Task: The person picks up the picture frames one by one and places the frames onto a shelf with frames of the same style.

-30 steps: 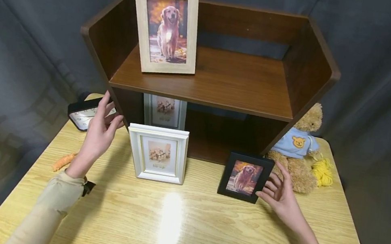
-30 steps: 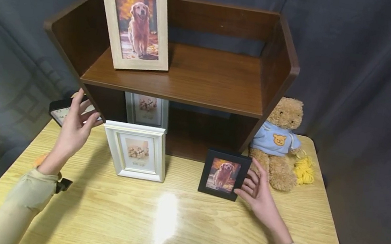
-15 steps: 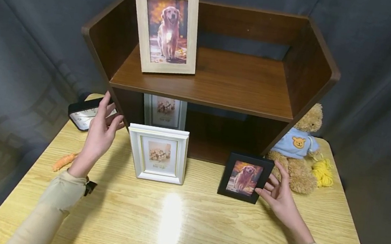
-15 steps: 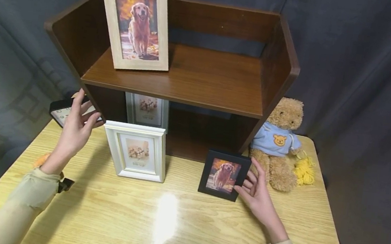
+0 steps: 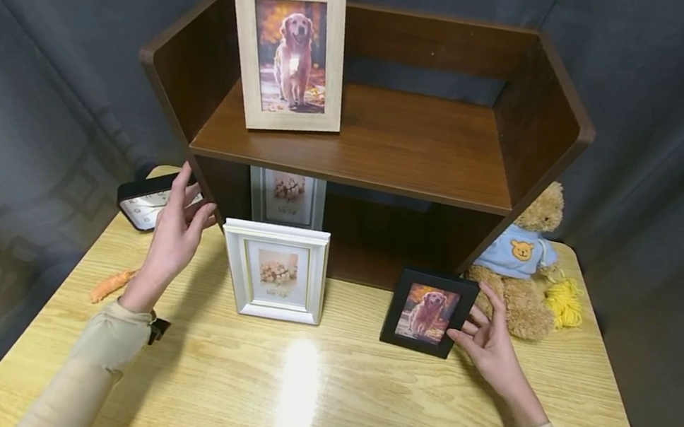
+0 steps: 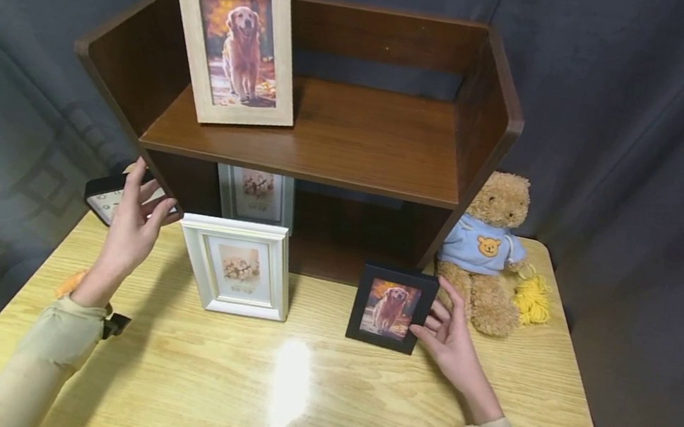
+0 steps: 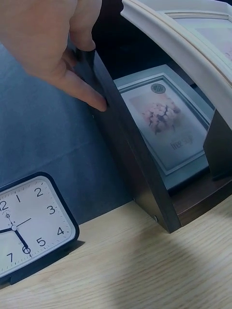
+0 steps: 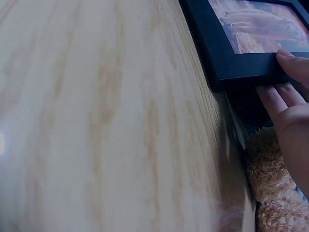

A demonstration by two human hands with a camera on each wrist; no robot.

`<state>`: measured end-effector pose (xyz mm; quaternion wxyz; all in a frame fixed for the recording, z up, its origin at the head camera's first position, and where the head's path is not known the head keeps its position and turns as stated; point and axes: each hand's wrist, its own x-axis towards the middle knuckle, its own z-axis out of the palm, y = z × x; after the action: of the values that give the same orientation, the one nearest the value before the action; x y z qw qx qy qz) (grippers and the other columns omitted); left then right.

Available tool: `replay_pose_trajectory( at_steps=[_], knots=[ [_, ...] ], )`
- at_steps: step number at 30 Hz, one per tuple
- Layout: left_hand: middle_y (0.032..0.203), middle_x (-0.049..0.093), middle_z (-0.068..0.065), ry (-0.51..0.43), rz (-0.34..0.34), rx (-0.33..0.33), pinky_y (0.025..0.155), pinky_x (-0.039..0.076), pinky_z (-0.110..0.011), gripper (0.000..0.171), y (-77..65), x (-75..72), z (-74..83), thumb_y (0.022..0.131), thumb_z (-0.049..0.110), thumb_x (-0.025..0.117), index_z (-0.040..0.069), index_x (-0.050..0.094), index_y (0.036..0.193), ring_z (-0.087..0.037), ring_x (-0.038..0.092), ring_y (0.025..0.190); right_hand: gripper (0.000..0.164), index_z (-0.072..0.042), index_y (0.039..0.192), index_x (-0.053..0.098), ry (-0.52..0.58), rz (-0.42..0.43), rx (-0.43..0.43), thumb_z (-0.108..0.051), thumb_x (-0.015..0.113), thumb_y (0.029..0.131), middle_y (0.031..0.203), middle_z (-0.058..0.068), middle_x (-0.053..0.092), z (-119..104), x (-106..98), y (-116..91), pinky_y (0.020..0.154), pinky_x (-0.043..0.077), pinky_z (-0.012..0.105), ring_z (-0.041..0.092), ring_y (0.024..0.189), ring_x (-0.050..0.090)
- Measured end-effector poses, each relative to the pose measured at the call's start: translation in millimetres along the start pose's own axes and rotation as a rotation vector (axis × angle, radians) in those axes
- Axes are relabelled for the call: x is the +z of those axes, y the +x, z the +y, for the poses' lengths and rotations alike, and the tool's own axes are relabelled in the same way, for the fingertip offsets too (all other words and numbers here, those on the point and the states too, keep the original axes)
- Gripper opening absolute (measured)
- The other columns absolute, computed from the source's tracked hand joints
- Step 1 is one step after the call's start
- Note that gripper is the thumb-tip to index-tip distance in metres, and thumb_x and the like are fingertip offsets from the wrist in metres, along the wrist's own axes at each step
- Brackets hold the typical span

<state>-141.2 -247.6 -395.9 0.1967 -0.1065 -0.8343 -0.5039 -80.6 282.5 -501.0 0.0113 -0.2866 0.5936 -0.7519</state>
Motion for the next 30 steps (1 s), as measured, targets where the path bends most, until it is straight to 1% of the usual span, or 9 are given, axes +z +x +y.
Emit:
replay_pose_trajectory(
  at_steps=[5, 9, 12, 17, 21, 26, 30],
  knots=[
    [0.160, 0.043, -0.031, 0.014, -0.003, -0.008, 0.089, 0.054, -0.006, 0.079, -0.5, -0.4, 0.4, 0.108, -0.013, 0.050, 0.016, 0.017, 0.173, -0.058, 0.059, 0.127, 0.101, -0.016, 0.172, 0.009, 0.050, -0.010, -0.009, 0.038, 0.044, 0.093, 0.154, 0.007, 0.057, -0.9, 0.1, 0.2, 0.096, 0.063, 0.029, 0.023, 0.125, 0.069],
    [0.160, 0.043, -0.031, 0.020, -0.005, 0.000, 0.090, 0.055, -0.008, 0.079, -0.3, -0.6, 0.0, 0.108, -0.013, 0.051, 0.016, 0.017, 0.173, -0.058, 0.059, 0.127, 0.097, -0.011, 0.171, 0.008, 0.079, -0.013, -0.026, 0.035, 0.046, 0.095, 0.153, 0.009, 0.058, -2.5, 0.7, 2.0, 0.098, 0.062, 0.029, 0.024, 0.126, 0.069],
    [0.160, 0.044, -0.031, 0.018, -0.004, 0.005, 0.091, 0.056, -0.010, 0.078, -0.3, -0.7, -0.2, 0.108, -0.013, 0.050, 0.016, 0.017, 0.173, -0.058, 0.059, 0.127, 0.094, -0.010, 0.170, 0.008, 0.086, -0.016, -0.033, 0.033, 0.047, 0.096, 0.150, 0.010, 0.059, -4.1, 1.3, 3.3, 0.100, 0.061, 0.029, 0.024, 0.126, 0.068],
    [0.160, 0.044, -0.031, 0.024, -0.007, 0.007, 0.093, 0.059, -0.017, 0.077, -0.4, -0.7, 0.3, 0.108, -0.012, 0.050, 0.015, 0.017, 0.173, -0.057, 0.060, 0.127, 0.097, -0.015, 0.172, 0.007, 0.098, -0.029, -0.029, 0.032, 0.047, 0.097, 0.148, 0.011, 0.060, -6.5, 1.4, 2.2, 0.101, 0.061, 0.028, 0.024, 0.127, 0.068],
    [0.160, 0.044, -0.032, 0.032, -0.009, 0.007, 0.093, 0.059, -0.023, 0.077, -0.7, -0.6, 0.4, 0.109, -0.011, 0.051, 0.015, 0.017, 0.173, -0.057, 0.060, 0.126, 0.098, -0.014, 0.172, 0.006, 0.089, -0.033, -0.030, 0.033, 0.046, 0.097, 0.147, 0.011, 0.060, -7.8, 1.8, 0.7, 0.102, 0.060, 0.029, 0.024, 0.127, 0.068],
    [0.159, 0.044, -0.032, 0.024, -0.011, 0.010, 0.093, 0.059, -0.021, 0.078, -0.8, -0.5, 0.1, 0.108, -0.012, 0.050, 0.015, 0.017, 0.173, -0.058, 0.060, 0.126, 0.097, -0.005, 0.171, 0.002, 0.049, -0.021, -0.023, 0.035, 0.046, 0.095, 0.147, 0.010, 0.060, -9.7, 3.4, 0.4, 0.101, 0.061, 0.028, 0.023, 0.126, 0.068],
    [0.159, 0.044, -0.032, 0.019, -0.009, 0.013, 0.092, 0.058, -0.020, 0.078, -0.7, -0.4, 0.1, 0.108, -0.013, 0.050, 0.015, 0.017, 0.173, -0.058, 0.060, 0.126, 0.098, -0.003, 0.170, 0.000, 0.042, -0.019, -0.019, 0.036, 0.047, 0.094, 0.147, 0.009, 0.061, -11.3, 5.1, 0.1, 0.101, 0.061, 0.028, 0.022, 0.126, 0.069]
  ],
)
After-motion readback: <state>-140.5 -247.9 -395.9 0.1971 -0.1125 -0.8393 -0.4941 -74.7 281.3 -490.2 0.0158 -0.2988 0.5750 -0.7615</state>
